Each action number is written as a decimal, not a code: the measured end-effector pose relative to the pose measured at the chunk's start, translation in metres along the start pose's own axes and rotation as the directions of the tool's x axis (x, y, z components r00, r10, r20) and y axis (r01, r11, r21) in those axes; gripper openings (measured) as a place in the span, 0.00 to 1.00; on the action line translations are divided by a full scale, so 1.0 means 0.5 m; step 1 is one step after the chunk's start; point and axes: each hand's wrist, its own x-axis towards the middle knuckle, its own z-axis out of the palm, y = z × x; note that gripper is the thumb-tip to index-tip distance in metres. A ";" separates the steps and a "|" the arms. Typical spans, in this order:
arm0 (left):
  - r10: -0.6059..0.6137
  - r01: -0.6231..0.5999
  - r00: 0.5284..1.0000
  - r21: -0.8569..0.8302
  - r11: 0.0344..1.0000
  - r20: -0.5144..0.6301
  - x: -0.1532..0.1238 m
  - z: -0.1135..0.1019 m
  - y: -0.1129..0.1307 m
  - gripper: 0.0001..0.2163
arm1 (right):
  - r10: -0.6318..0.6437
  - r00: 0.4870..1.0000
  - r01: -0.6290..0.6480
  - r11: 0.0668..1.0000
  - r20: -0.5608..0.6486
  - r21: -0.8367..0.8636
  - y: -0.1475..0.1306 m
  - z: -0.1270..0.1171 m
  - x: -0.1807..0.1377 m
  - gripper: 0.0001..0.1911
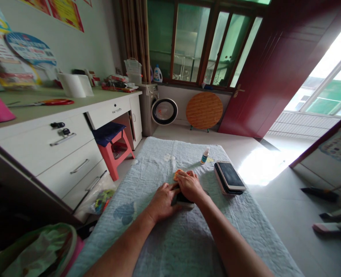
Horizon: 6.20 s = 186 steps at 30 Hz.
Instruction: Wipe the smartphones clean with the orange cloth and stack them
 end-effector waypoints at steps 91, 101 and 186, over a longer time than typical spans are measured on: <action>-0.040 0.041 0.995 0.016 0.999 -0.088 0.005 0.027 -0.011 0.29 | -0.106 0.984 0.123 0.986 -0.146 0.110 0.005 -0.019 -0.121 0.11; -0.054 0.055 0.995 0.012 0.998 -0.089 0.004 0.027 -0.011 0.30 | 0.087 0.981 -0.084 0.996 -0.176 0.021 0.051 -0.008 -0.098 0.14; -0.037 0.037 0.998 -0.009 0.999 -0.044 0.014 0.022 -0.023 0.26 | -0.223 0.964 0.199 0.966 0.142 0.168 0.046 -0.069 -0.109 0.10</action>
